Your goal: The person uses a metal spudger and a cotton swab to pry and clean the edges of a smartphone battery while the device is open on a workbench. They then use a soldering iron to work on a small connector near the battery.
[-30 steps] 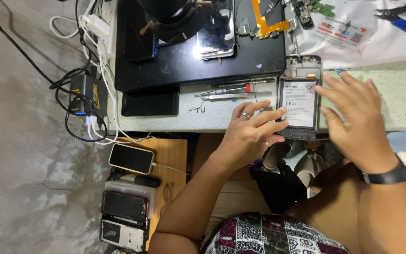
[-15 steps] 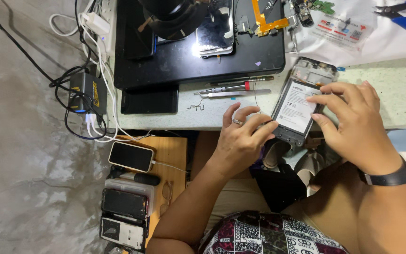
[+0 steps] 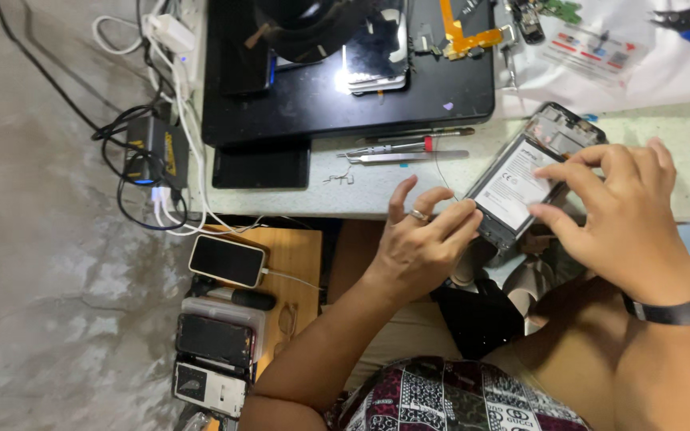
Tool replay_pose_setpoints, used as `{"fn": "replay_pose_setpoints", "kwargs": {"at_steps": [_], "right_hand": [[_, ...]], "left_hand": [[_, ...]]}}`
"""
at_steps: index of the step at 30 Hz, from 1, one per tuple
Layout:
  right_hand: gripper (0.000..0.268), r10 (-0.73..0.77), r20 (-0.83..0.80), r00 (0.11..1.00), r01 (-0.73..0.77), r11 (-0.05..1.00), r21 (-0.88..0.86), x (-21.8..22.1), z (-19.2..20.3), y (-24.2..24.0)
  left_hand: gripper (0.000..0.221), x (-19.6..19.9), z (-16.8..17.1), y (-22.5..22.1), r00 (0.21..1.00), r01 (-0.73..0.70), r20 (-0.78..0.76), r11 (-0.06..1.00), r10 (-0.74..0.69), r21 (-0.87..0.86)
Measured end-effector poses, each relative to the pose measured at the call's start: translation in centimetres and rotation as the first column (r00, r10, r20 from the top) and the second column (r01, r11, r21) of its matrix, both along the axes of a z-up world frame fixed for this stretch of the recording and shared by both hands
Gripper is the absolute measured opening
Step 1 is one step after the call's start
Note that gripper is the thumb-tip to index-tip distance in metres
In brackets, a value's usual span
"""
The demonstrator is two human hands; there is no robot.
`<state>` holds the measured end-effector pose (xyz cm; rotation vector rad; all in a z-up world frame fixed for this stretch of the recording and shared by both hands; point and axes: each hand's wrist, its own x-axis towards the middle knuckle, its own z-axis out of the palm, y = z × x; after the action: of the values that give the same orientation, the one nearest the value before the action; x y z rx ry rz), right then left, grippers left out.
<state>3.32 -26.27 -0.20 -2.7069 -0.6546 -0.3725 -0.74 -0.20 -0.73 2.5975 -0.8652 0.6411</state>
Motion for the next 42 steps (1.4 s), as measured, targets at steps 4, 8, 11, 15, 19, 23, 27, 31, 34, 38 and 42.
{"fn": "replay_pose_setpoints", "kwargs": {"at_steps": [4, 8, 11, 15, 19, 23, 27, 31, 34, 38, 42], "right_hand": [[0.053, 0.189, -0.047, 0.981, -0.188, 0.982, 0.029, 0.3, 0.7, 0.6], [0.056, 0.186, -0.095, 0.978, -0.182, 0.982, 0.050, -0.3, 0.6, 1.0], [0.060, 0.134, -0.136, 0.982, -0.138, 0.990, -0.014, -0.7, 0.2, 1.1], [0.066, 0.176, -0.096, 0.980, -0.178, 0.984, -0.009, -0.2, -0.4, 1.3], [0.062, 0.274, -0.075, 0.959, -0.268, 0.960, 0.081, 0.6, -0.4, 1.9], [0.069, 0.232, -0.090, 0.969, -0.234, 0.972, -0.008, 0.9, -0.4, 2.1], [0.072, 0.212, -0.049, 0.976, -0.215, 0.976, -0.044, 0.9, -0.9, 2.1], [0.069, 0.233, 0.046, 0.971, -0.237, 0.959, 0.155, 1.0, -1.1, 0.8], [0.071, 0.138, 0.147, 0.979, -0.167, 0.963, 0.211, 1.1, -1.1, -0.4], [0.067, 0.058, -0.006, 0.998, -0.042, 0.783, 0.620, 0.6, -1.2, -1.4], [0.061, 0.021, -0.016, 1.000, -0.009, 0.841, 0.540, 0.8, -1.2, -1.3]], "left_hand": [[0.020, 0.2, -0.3, -0.1, 1.000, -0.006, 0.009, 0.997, 0.007, -0.078], [0.018, 0.0, -1.1, 0.4, 0.996, -0.047, 0.065, 0.984, 0.058, -0.172], [0.017, 0.6, -1.2, 2.4, 0.980, -0.124, 0.124, 0.965, 0.156, -0.233], [0.018, 3.1, -0.7, 7.4, 0.931, -0.301, 0.096, 0.888, 0.353, -0.347], [0.021, 5.3, -0.7, 9.4, 0.943, -0.299, -0.008, 0.835, 0.333, -0.462], [0.024, 5.5, -0.9, 8.7, 0.955, -0.282, -0.034, 0.865, 0.295, -0.416], [0.021, 6.0, -0.5, 6.7, 0.973, -0.207, 0.035, 0.933, 0.227, -0.294], [0.024, 5.9, 0.3, 5.9, 0.965, -0.261, -0.047, 0.941, 0.257, -0.215], [0.023, 5.8, 0.7, 5.9, 0.961, -0.276, -0.069, 0.936, 0.267, -0.218], [0.023, 5.8, 0.6, 6.0, 0.962, -0.273, -0.071, 0.938, 0.264, -0.212], [0.021, 5.9, -0.1, 6.0, 0.961, -0.274, -0.041, 0.932, 0.272, -0.239]]}}
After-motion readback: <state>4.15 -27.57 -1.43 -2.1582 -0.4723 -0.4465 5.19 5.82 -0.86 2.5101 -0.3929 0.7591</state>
